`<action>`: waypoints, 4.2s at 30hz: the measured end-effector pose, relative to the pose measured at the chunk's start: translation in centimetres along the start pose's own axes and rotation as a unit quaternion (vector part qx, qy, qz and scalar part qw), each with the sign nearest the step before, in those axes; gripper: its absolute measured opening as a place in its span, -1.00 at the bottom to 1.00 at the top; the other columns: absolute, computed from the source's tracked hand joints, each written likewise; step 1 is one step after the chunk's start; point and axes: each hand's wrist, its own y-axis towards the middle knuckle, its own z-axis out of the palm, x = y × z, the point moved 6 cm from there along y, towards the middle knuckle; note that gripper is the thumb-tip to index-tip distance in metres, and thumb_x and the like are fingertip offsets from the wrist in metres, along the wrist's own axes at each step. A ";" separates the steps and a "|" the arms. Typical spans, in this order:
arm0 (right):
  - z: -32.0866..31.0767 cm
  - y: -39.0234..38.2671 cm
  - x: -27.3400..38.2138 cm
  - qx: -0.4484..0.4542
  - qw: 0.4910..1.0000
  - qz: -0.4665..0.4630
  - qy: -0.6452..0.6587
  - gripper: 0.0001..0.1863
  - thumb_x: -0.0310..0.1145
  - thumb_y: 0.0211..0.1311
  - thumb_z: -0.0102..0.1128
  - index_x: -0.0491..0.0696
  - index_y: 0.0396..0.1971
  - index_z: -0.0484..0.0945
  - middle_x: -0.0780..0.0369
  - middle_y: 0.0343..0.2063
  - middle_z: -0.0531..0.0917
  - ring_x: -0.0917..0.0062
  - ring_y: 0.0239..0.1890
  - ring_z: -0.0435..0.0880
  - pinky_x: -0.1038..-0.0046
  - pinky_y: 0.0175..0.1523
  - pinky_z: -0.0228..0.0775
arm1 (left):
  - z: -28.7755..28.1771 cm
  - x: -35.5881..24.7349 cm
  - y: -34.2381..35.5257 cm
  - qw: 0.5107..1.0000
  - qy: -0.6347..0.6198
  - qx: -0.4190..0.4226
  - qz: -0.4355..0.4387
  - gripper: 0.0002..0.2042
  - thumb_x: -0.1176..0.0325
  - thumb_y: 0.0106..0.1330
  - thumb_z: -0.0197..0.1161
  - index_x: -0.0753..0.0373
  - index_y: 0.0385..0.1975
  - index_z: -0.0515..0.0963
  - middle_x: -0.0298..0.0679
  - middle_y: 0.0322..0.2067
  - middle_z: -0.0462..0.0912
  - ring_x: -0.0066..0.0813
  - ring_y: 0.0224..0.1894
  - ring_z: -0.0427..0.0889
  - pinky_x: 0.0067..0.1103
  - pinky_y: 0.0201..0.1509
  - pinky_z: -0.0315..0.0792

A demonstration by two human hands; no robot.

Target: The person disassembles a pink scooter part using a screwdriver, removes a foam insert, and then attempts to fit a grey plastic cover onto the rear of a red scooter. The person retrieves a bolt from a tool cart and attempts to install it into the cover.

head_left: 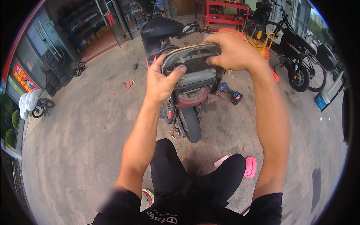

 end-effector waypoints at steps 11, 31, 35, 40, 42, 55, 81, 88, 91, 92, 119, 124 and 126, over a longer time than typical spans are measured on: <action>0.7 0.9 0.2 0.070 0.994 -0.047 0.071 -0.65 -0.55 -0.23 0.30 0.00 -0.30 0.57 0.27 -0.39 0.57 0.33 -0.22 0.49 0.31 -0.07 0.31 | -0.2 -1.1 -0.7 0.992 0.075 0.020 -0.096 -0.71 0.58 0.02 0.29 0.34 -0.21 0.49 -0.17 -0.23 0.65 -0.45 -0.15 0.62 -0.54 -0.02 0.47; 1.5 1.5 -0.8 0.096 0.981 0.074 0.151 -0.58 -0.61 -0.32 0.27 0.02 -0.39 0.33 0.29 -0.27 0.61 0.41 -0.25 0.49 0.32 -0.11 0.27 | 1.3 -3.6 3.6 0.919 0.219 0.242 -0.223 -0.52 0.45 -0.19 0.47 0.18 -0.14 0.58 -0.23 -0.24 0.53 -0.27 -0.18 0.51 -0.45 -0.11 0.37; 1.4 1.7 -0.7 0.115 0.981 0.070 0.138 -0.57 -0.53 -0.36 0.33 0.02 -0.42 0.32 0.27 -0.25 0.61 0.41 -0.25 0.51 0.29 -0.15 0.30 | 1.0 -3.2 3.7 0.921 0.177 0.253 -0.237 -0.40 0.49 -0.36 0.42 0.12 -0.10 0.56 -0.28 -0.17 0.45 -0.25 -0.08 0.45 -0.40 -0.07 0.30; 1.3 2.1 -0.7 0.152 0.977 0.080 0.130 -0.54 -0.46 -0.40 0.34 0.02 -0.39 0.32 0.24 -0.21 0.61 0.40 -0.23 0.52 0.25 -0.13 0.33 | 1.1 -2.9 4.6 0.922 0.120 0.275 -0.246 -0.36 0.43 -0.38 0.46 0.21 -0.09 0.50 -0.19 -0.05 0.43 -0.17 0.01 0.43 -0.35 -0.01 0.29; 1.3 2.2 -0.7 0.159 0.974 0.092 0.135 -0.55 -0.47 -0.37 0.34 0.02 -0.38 0.31 0.24 -0.20 0.60 0.39 -0.22 0.52 0.25 -0.12 0.33 | 1.0 -2.8 4.7 0.917 0.107 0.281 -0.260 -0.42 0.45 -0.27 0.46 0.24 -0.09 0.49 -0.16 -0.07 0.47 -0.15 -0.03 0.48 -0.35 -0.02 0.32; 1.3 2.0 -0.4 0.192 0.973 0.094 0.088 -0.73 -0.21 -0.16 0.23 0.20 -0.36 0.44 0.34 -0.20 0.60 0.46 -0.20 0.51 0.30 -0.09 0.33 | 0.9 -2.8 3.8 0.942 0.116 0.224 -0.219 -0.52 0.50 -0.28 0.40 0.18 -0.21 0.51 -0.12 -0.07 0.53 -0.14 -0.07 0.51 -0.31 -0.08 0.33; -2.9 -5.9 1.3 0.045 0.941 0.333 0.043 0.02 -0.45 -0.33 0.52 0.14 0.26 0.16 0.02 0.18 0.24 0.07 0.19 0.26 0.12 0.15 0.28 | 0.6 -3.3 6.5 0.904 0.109 0.339 -0.236 -0.12 0.11 -0.36 0.57 0.21 0.12 0.37 -0.14 0.03 0.43 -0.12 0.08 0.41 -0.27 0.11 0.26; -0.6 -17.2 8.1 0.095 0.819 0.547 0.149 -0.17 -0.53 -0.26 0.44 -0.11 0.15 0.26 -0.02 0.12 0.33 0.08 0.19 0.29 0.20 0.22 0.23 | 2.1 -4.4 6.6 0.868 0.168 0.390 -0.259 -0.15 0.26 -0.32 0.60 0.19 0.13 0.37 -0.08 0.05 0.46 -0.06 0.06 0.47 -0.33 0.12 0.37; 0.9 -21.9 11.5 0.098 0.777 0.586 0.207 -0.22 -0.53 -0.23 0.42 -0.11 0.13 0.29 0.00 0.10 0.36 0.08 0.17 0.33 0.21 0.23 0.22 | 2.5 -4.7 6.6 0.862 0.184 0.384 -0.275 -0.22 0.33 -0.27 0.56 0.23 0.09 0.38 -0.06 0.02 0.48 -0.04 -0.01 0.53 -0.34 0.06 0.43; 1.2 -23.4 12.4 0.101 0.773 0.590 0.213 -0.25 -0.53 -0.21 0.40 -0.12 0.11 0.31 0.00 0.08 0.37 0.08 0.15 0.35 0.22 0.23 0.23 | 2.7 -4.9 6.8 0.865 0.199 0.379 -0.262 -0.31 0.39 -0.22 0.52 0.25 0.03 0.40 -0.05 -0.02 0.51 -0.02 -0.05 0.56 -0.34 -0.02 0.47; 1.1 -58.3 18.1 -0.001 0.551 0.796 0.252 -0.51 -0.34 0.11 0.24 -0.19 0.05 0.41 -0.02 -0.13 0.59 0.32 -0.22 0.65 0.40 -0.16 0.50 | 3.8 -4.4 6.0 0.862 0.263 0.266 -0.343 -0.48 0.02 0.29 0.18 0.44 -0.04 0.49 -0.06 -0.16 0.61 -0.30 -0.08 0.59 -0.44 0.03 0.44; 1.0 -59.7 17.8 -0.032 0.543 0.799 0.255 -0.54 -0.32 0.15 0.21 -0.17 0.04 0.43 0.00 -0.13 0.60 0.30 -0.11 0.61 0.37 -0.08 0.49 | 2.0 -2.6 6.1 0.853 0.176 0.173 -0.459 -0.29 -0.19 0.42 -0.23 0.48 -0.03 0.49 -0.06 -0.10 0.60 -0.28 -0.04 0.57 -0.42 0.07 0.41; 1.1 -60.3 18.2 -0.044 0.521 0.810 0.267 -0.55 -0.32 0.16 0.20 -0.18 0.03 0.44 0.02 -0.13 0.60 0.31 -0.09 0.60 0.36 -0.06 0.48 | 2.1 -2.8 6.5 0.849 0.175 0.189 -0.461 -0.28 -0.17 0.43 -0.27 0.52 0.04 0.41 0.01 -0.04 0.56 -0.21 0.02 0.54 -0.39 0.16 0.36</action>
